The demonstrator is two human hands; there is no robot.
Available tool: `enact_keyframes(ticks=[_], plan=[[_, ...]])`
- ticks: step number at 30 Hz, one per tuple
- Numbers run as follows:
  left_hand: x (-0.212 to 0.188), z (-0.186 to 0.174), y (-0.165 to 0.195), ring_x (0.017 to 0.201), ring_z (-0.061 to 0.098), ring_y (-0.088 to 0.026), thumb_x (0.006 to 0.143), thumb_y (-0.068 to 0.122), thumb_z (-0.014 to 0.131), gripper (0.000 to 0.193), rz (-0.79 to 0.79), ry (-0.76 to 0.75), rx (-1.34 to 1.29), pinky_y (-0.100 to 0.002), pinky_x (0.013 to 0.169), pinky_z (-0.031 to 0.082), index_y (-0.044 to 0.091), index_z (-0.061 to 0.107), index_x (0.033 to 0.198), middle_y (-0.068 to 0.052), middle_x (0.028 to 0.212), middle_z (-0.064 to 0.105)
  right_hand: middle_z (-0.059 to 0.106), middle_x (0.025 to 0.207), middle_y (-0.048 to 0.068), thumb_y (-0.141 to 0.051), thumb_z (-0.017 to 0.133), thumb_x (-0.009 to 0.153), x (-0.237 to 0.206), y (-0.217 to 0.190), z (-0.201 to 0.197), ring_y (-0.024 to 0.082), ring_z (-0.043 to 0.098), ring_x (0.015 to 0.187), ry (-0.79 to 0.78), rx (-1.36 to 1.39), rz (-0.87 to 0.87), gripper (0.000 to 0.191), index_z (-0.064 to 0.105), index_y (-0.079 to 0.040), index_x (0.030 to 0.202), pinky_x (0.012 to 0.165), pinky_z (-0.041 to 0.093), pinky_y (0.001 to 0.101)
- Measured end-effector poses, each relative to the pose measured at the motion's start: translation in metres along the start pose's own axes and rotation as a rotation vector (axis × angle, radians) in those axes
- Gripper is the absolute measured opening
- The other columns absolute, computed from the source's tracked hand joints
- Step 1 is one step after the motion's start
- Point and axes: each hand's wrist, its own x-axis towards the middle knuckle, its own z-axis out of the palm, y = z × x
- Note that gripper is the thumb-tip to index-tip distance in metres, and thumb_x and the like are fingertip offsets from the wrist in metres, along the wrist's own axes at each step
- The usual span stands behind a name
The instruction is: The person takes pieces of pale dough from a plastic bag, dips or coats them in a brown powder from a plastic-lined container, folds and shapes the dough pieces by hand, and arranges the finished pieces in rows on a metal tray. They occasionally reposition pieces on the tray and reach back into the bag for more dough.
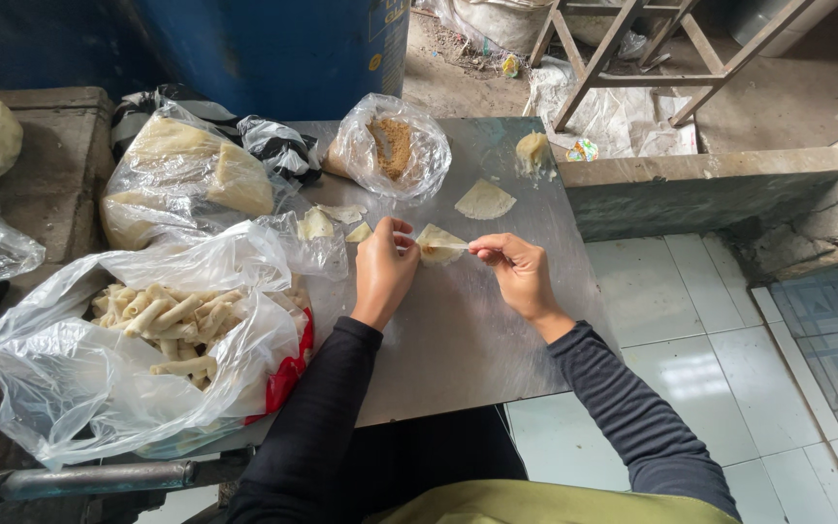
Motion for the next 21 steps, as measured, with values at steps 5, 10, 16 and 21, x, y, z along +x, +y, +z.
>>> enact_keyframes(ticks=[5, 10, 16, 21], plan=[[-0.003, 0.000, 0.004, 0.073, 0.075, -0.026, 0.085, 0.013, 0.068, 0.021, -0.013, -0.009, -0.005, -0.037, 0.068, 0.057, 0.005, 0.065, 0.105, -0.011, 0.085, 0.077, 0.074, 0.099, 0.006, 0.011, 0.067, 0.093, -0.004, -0.017, -0.012, 0.010, 0.070, 0.088, -0.012, -0.156, -0.131, 0.022, 0.074, -0.004, 0.107, 0.082, 0.057, 0.0239], [-0.002, 0.002, 0.005, 0.078, 0.075, -0.028, 0.091, 0.013, 0.064, 0.015, 0.012, 0.011, 0.016, -0.039, 0.071, 0.057, 0.006, 0.067, 0.103, -0.013, 0.088, 0.077, 0.074, 0.100, 0.006, 0.008, 0.066, 0.098, 0.001, -0.022, -0.016, 0.009, 0.069, 0.091, 0.059, -0.153, -0.149, 0.017, 0.073, -0.004, 0.108, 0.083, 0.056, 0.0243], [-0.004, 0.003, 0.005, 0.076, 0.075, -0.027, 0.087, 0.013, 0.067, 0.019, 0.033, 0.006, 0.010, -0.038, 0.070, 0.057, 0.006, 0.067, 0.104, -0.012, 0.086, 0.077, 0.074, 0.098, 0.004, -0.006, 0.060, 0.108, 0.047, -0.017, 0.009, 0.005, 0.065, 0.085, 0.231, 0.080, -0.065, 0.014, 0.068, 0.000, 0.117, 0.076, 0.053, 0.0212], [-0.003, 0.003, 0.005, 0.070, 0.074, -0.025, 0.085, 0.016, 0.071, 0.023, 0.024, -0.010, -0.010, -0.036, 0.067, 0.057, 0.005, 0.065, 0.105, -0.010, 0.082, 0.077, 0.075, 0.087, 0.003, -0.013, 0.061, 0.106, 0.110, -0.008, 0.052, 0.004, 0.063, 0.073, 0.345, 0.034, -0.004, 0.016, 0.071, -0.001, 0.108, 0.064, 0.050, 0.0203]])
